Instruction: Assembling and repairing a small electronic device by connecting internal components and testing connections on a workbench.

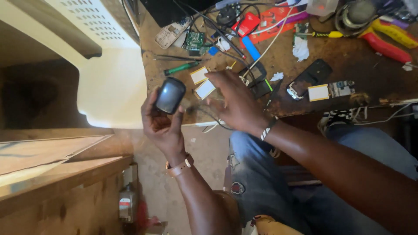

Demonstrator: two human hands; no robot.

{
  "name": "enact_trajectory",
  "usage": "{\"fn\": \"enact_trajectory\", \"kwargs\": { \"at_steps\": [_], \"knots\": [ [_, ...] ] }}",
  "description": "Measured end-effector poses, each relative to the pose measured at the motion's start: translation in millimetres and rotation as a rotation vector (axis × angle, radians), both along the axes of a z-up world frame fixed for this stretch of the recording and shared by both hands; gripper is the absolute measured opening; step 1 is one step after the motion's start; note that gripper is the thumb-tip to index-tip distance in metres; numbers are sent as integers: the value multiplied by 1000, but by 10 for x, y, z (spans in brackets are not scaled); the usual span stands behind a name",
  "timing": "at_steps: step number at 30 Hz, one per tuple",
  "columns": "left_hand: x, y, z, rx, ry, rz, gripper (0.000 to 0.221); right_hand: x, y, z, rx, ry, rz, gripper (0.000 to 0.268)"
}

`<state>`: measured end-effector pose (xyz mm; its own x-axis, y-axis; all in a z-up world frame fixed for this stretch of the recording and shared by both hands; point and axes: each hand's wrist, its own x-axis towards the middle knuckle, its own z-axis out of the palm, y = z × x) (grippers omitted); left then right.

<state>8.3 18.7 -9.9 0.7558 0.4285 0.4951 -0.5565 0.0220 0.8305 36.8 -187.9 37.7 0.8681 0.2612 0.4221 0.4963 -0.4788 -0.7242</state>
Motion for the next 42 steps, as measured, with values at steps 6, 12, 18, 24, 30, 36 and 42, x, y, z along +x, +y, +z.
{"fn": "enact_trajectory", "kwargs": {
  "at_steps": [6, 12, 18, 24, 30, 36, 42],
  "knots": [
    [-81, -306, 228, -20, 6, -231, 62, -205, -105, 521, 124, 74, 267, 79],
    [-29, -539, 281, -20, 13, -461, 60, -223, -417, 788, 56, 152, 297, 64],
    [-84, -571, 295, 39, 112, -554, 68, -273, -715, 755, -50, 240, 279, 68],
    [-107, -613, 345, 8, 199, -647, 58, -308, -835, 607, -8, 313, 235, 70],
    [-80, -612, 412, 142, 118, -516, 21, -408, -726, 732, -74, 316, 319, 65],
    [-108, -604, 319, -47, 190, -747, 52, -399, -731, 540, 34, 408, 280, 63],
    [-140, -619, 337, -50, 241, -747, 53, -388, -770, 588, -20, 420, 230, 60]
  ]
}}
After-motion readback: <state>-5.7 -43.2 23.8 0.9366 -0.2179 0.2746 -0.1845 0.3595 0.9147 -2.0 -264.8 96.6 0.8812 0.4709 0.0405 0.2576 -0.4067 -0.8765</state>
